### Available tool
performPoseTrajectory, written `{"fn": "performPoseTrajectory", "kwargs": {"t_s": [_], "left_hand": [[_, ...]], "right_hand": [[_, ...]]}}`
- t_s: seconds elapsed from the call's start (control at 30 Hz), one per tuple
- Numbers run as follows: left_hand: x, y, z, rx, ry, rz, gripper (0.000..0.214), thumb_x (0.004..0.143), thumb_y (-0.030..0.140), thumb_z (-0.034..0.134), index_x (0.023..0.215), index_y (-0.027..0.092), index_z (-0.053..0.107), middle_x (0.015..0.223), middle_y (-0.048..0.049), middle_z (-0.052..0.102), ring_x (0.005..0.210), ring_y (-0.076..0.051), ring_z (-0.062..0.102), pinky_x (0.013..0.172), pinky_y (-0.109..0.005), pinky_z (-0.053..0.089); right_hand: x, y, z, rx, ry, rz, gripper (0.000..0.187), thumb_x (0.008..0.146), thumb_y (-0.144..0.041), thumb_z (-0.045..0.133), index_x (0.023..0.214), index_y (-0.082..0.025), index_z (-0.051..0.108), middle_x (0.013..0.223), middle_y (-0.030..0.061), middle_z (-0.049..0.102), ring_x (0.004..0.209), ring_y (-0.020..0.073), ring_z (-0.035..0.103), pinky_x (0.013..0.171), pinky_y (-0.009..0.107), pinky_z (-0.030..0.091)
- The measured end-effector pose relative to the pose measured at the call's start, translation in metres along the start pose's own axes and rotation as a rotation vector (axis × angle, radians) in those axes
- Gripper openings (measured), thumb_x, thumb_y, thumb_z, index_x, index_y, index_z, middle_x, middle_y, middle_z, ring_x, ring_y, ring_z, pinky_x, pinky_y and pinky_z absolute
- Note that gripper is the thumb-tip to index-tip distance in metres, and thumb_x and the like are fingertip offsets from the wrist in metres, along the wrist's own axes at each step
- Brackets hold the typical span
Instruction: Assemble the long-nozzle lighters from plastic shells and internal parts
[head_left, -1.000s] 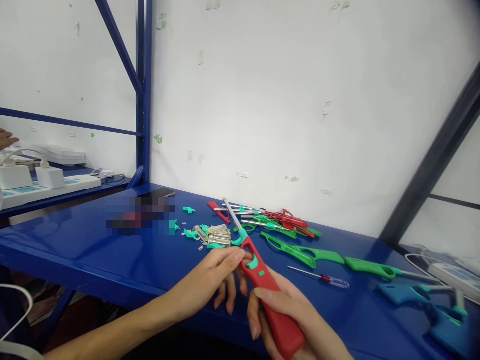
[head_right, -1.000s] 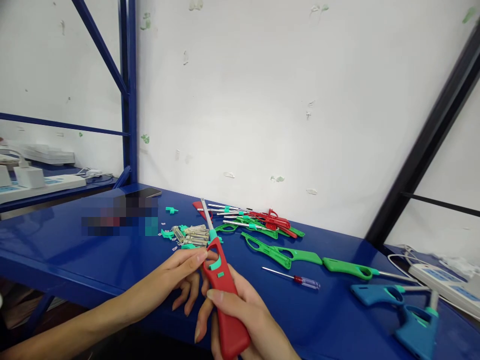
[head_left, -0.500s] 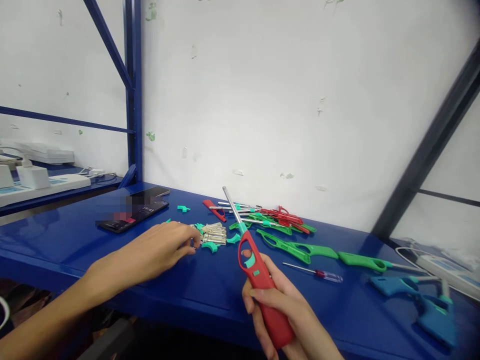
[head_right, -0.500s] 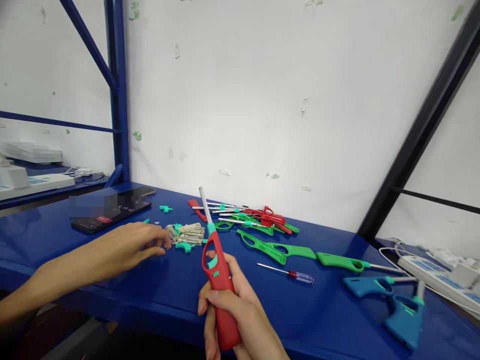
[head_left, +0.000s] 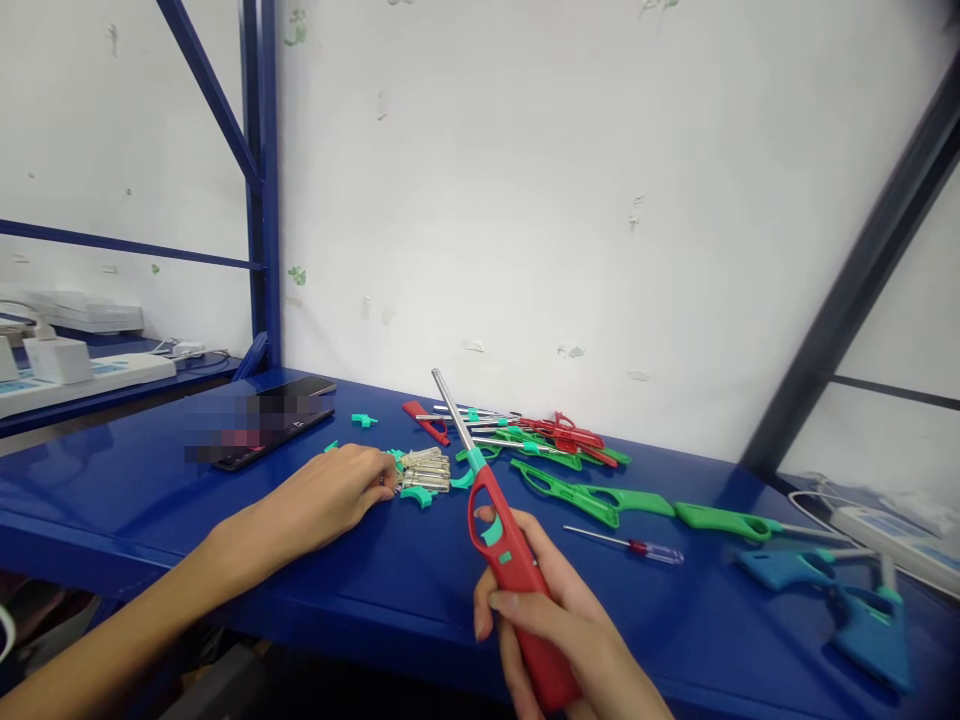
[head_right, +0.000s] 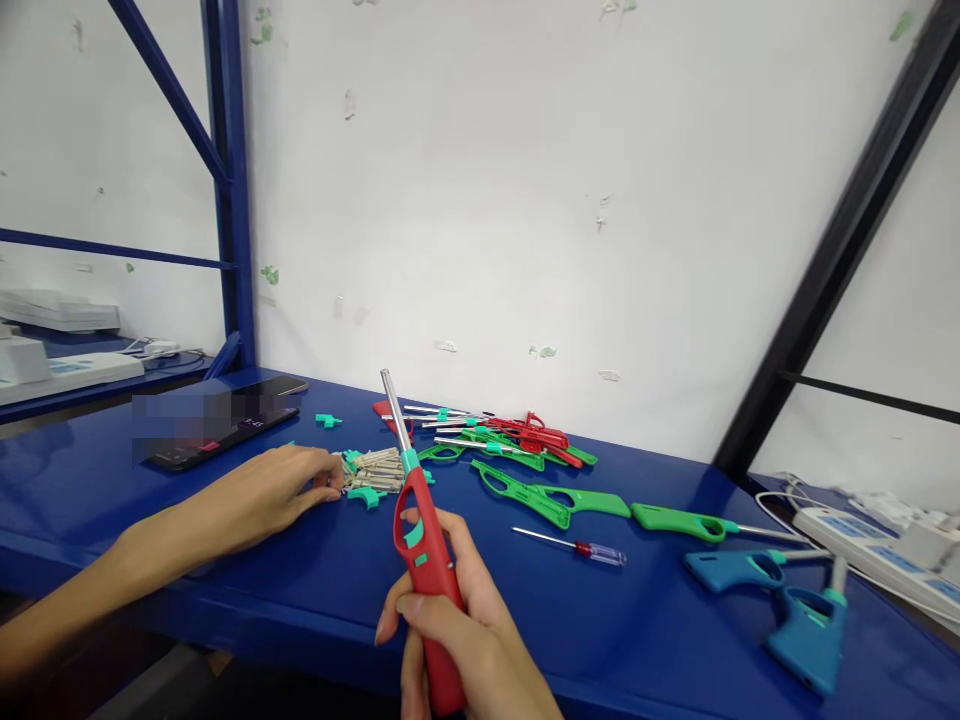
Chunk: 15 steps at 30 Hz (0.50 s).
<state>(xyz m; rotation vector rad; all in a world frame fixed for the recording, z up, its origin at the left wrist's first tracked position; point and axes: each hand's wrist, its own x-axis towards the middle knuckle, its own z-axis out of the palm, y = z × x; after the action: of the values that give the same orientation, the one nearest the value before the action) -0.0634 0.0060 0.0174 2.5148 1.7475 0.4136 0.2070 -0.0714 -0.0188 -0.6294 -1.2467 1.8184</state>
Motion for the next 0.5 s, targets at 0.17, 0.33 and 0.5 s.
{"fn": "performPoseTrajectory", "kwargs": {"t_s": [0.17, 0.33, 0.5], "left_hand": [[-0.003, 0.004, 0.000, 0.007, 0.028, 0.013, 0.013, 0.093, 0.021, 0.051, 0.085, 0.023, 0.061, 0.089, -0.0052, 0.071, 0.083, -0.025, 0.065, 0.070, -0.033, 0.037], [-0.009, 0.014, -0.006, 0.007, 0.086, 0.037, 0.014, 0.096, 0.024, 0.047, 0.086, 0.023, 0.057, 0.088, -0.0048, 0.071, 0.078, -0.024, 0.064, 0.069, -0.033, 0.038], [-0.013, 0.023, -0.012, -0.047, 0.124, 0.064, 0.020, 0.098, 0.031, 0.046, 0.088, 0.024, 0.062, 0.077, -0.0020, 0.070, 0.064, -0.022, 0.062, 0.063, -0.031, 0.038]], "right_hand": [[-0.002, 0.000, 0.000, -0.015, -0.012, -0.002, 0.073, 0.090, -0.043, 0.074, 0.147, -0.025, 0.032, 0.086, -0.0012, 0.071, 0.036, 0.0055, 0.053, 0.034, 0.013, 0.033], [-0.002, -0.002, 0.002, -0.042, -0.001, -0.009, 0.067, 0.094, -0.046, 0.071, 0.146, -0.024, 0.035, 0.086, -0.0008, 0.072, 0.036, 0.0050, 0.053, 0.034, 0.013, 0.036], [0.002, -0.002, 0.003, -0.013, 0.006, -0.031, 0.063, 0.096, -0.063, 0.064, 0.140, -0.022, 0.044, 0.083, 0.0002, 0.071, 0.033, 0.0038, 0.046, 0.030, 0.013, 0.035]]}}
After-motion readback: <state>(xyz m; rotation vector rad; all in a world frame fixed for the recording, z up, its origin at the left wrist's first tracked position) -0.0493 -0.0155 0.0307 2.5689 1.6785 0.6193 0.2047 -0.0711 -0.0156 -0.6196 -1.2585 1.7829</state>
